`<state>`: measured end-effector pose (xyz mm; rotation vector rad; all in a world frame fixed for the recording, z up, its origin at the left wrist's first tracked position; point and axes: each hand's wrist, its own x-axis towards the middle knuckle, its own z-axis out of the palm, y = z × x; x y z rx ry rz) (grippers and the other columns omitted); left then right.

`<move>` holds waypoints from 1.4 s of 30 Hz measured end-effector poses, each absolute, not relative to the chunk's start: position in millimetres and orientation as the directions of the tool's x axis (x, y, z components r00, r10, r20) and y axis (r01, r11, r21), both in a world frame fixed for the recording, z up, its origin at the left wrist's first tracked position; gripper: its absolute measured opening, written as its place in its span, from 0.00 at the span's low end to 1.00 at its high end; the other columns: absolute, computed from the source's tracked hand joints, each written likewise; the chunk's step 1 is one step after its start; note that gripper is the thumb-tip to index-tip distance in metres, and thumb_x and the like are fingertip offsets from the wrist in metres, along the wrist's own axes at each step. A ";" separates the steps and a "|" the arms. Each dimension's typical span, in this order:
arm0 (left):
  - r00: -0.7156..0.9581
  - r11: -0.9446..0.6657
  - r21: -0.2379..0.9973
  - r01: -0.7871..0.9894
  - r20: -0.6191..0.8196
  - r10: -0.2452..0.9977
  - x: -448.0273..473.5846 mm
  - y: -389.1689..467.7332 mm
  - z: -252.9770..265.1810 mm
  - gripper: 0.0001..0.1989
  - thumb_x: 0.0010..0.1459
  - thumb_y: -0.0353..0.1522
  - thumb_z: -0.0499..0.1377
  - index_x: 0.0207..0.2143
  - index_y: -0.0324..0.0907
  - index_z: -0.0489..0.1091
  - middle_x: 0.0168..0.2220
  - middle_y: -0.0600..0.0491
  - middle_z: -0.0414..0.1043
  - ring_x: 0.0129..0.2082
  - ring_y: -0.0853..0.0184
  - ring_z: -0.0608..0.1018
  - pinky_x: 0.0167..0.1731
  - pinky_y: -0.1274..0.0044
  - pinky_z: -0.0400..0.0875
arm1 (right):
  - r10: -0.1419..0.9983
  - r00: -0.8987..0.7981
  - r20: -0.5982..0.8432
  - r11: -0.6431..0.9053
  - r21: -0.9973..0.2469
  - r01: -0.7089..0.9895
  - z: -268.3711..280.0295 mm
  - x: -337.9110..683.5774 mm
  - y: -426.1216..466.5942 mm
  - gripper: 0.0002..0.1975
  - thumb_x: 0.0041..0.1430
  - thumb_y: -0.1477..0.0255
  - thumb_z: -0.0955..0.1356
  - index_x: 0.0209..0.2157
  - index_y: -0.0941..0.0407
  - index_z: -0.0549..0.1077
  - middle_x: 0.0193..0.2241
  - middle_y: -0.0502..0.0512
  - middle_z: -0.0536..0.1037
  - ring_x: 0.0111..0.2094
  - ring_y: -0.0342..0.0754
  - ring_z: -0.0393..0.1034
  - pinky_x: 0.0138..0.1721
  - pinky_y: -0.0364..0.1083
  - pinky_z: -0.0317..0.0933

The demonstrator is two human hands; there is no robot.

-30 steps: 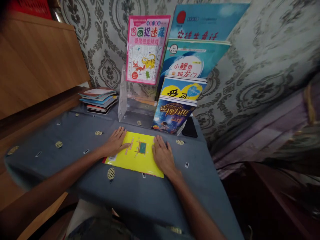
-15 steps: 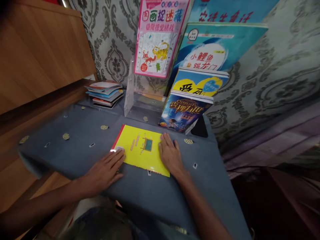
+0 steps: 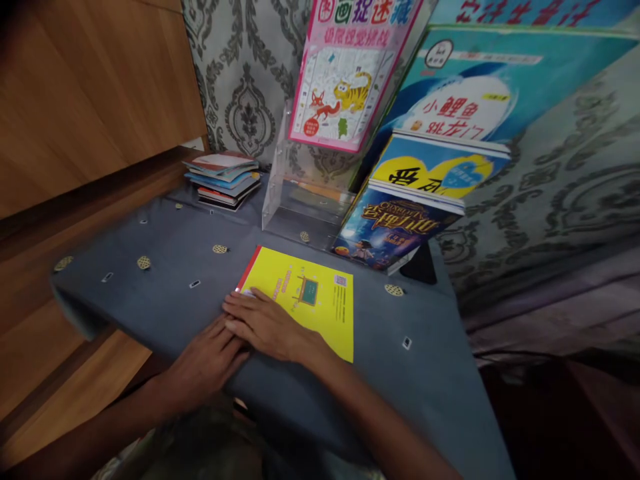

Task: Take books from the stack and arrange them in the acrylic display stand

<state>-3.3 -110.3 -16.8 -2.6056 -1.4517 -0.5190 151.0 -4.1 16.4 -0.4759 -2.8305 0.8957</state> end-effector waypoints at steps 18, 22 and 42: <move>0.450 -0.485 0.135 0.864 0.223 0.865 -8.1 -71.4 -3.3 0.18 0.71 0.33 0.49 0.58 0.35 0.65 0.56 0.39 0.71 0.57 0.55 0.73 0.56 0.63 0.69 | 0.631 -0.749 0.202 0.758 -0.363 0.541 -28.9 144.4 88.5 0.27 0.73 0.64 0.52 0.67 0.57 0.60 0.68 0.59 0.59 0.70 0.50 0.50 0.70 0.59 0.43; 0.471 -0.495 0.169 0.852 0.166 0.867 -15.7 -18.0 -11.5 0.24 0.71 0.35 0.47 0.64 0.32 0.56 0.66 0.35 0.59 0.68 0.54 0.61 0.64 0.63 0.59 | 0.656 -0.708 0.261 0.724 -0.483 0.493 -30.7 148.1 90.3 0.28 0.74 0.63 0.50 0.66 0.57 0.62 0.66 0.58 0.65 0.68 0.49 0.54 0.70 0.58 0.45; 0.356 -0.369 0.054 0.928 0.168 0.919 -12.2 45.9 -27.6 0.32 0.72 0.42 0.41 0.67 0.25 0.54 0.70 0.34 0.52 0.71 0.52 0.54 0.66 0.61 0.54 | 0.913 -0.376 0.157 0.407 -0.283 0.869 -26.6 257.1 47.8 0.32 0.72 0.57 0.52 0.67 0.63 0.60 0.69 0.67 0.58 0.70 0.56 0.48 0.69 0.61 0.43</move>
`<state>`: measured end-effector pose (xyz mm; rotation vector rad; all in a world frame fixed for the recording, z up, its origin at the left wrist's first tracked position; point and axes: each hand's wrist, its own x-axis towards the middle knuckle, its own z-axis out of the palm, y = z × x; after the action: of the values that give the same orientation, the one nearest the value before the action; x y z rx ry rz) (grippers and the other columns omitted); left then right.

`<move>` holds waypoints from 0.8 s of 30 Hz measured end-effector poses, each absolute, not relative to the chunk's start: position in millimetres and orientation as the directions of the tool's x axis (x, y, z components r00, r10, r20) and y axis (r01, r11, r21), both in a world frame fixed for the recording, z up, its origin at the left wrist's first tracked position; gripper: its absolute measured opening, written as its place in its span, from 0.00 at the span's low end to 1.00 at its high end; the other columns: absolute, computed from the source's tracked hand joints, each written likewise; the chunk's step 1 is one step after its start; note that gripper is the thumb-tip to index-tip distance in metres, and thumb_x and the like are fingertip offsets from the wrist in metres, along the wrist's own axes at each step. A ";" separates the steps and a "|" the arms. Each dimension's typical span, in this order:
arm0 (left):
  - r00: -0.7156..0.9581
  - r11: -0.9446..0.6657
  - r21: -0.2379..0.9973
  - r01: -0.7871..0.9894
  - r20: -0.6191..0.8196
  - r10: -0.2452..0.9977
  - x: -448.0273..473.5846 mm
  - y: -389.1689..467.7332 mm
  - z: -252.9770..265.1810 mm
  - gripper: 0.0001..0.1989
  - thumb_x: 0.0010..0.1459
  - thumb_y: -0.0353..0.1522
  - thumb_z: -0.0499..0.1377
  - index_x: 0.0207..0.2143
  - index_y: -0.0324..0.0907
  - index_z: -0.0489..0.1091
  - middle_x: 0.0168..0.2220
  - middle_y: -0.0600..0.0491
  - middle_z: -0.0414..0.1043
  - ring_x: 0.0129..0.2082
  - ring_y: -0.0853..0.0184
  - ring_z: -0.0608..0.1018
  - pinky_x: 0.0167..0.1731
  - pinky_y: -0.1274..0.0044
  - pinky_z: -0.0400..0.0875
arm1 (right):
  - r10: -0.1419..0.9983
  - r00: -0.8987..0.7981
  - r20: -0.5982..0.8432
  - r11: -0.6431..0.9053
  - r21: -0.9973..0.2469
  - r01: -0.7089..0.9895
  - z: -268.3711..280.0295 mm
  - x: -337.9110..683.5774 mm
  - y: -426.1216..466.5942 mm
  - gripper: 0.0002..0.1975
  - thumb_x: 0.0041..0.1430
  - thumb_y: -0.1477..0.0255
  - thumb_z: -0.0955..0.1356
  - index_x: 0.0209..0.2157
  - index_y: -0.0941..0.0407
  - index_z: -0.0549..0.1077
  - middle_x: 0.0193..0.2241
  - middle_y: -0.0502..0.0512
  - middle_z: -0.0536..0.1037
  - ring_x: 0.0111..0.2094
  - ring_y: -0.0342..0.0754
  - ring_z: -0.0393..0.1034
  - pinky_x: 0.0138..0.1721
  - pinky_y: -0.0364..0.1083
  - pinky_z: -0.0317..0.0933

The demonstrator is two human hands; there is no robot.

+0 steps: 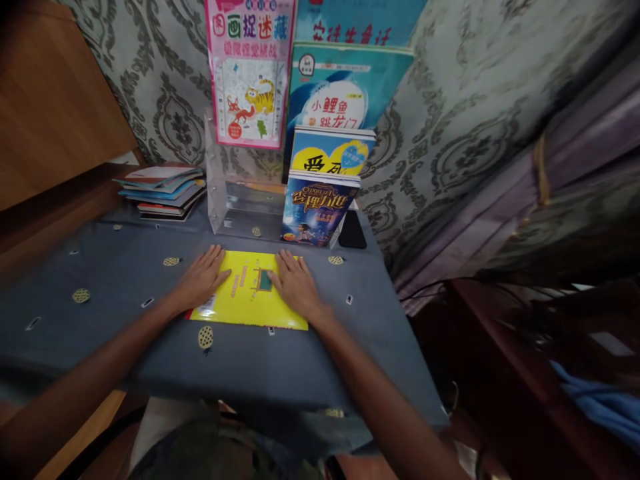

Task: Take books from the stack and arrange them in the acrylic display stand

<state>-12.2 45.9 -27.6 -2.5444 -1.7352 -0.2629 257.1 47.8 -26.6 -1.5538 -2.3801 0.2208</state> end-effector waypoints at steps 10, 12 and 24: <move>0.518 -0.571 0.069 0.818 0.344 0.783 -11.1 32.7 -13.6 0.18 0.69 0.34 0.47 0.52 0.37 0.73 0.57 0.39 0.73 0.57 0.54 0.74 0.62 0.58 0.61 | 0.943 -0.285 0.172 0.325 -0.281 0.903 -38.4 269.4 22.0 0.33 0.72 0.54 0.53 0.68 0.61 0.58 0.70 0.68 0.55 0.71 0.59 0.45 0.68 0.64 0.45; 0.587 -0.649 0.091 0.755 0.347 0.731 -8.5 25.1 -8.8 0.18 0.70 0.36 0.48 0.51 0.38 0.73 0.55 0.40 0.74 0.55 0.55 0.75 0.59 0.60 0.65 | 0.943 -0.279 0.179 0.321 -0.277 0.906 -37.7 268.7 21.4 0.33 0.71 0.54 0.54 0.67 0.60 0.59 0.69 0.67 0.56 0.71 0.59 0.46 0.68 0.63 0.45; 0.843 -0.858 -0.100 0.504 0.271 0.464 14.4 -21.3 -8.8 0.22 0.70 0.43 0.52 0.57 0.37 0.66 0.57 0.39 0.71 0.59 0.52 0.72 0.57 0.61 0.66 | 0.944 -0.267 0.194 0.316 -0.303 0.899 -27.8 267.4 20.0 0.31 0.71 0.57 0.56 0.65 0.63 0.63 0.68 0.69 0.60 0.69 0.59 0.52 0.67 0.62 0.47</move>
<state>14.4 -21.3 -8.8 -2.8539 -0.7551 -0.3569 267.4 20.0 -27.8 -1.6506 -2.2527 0.1876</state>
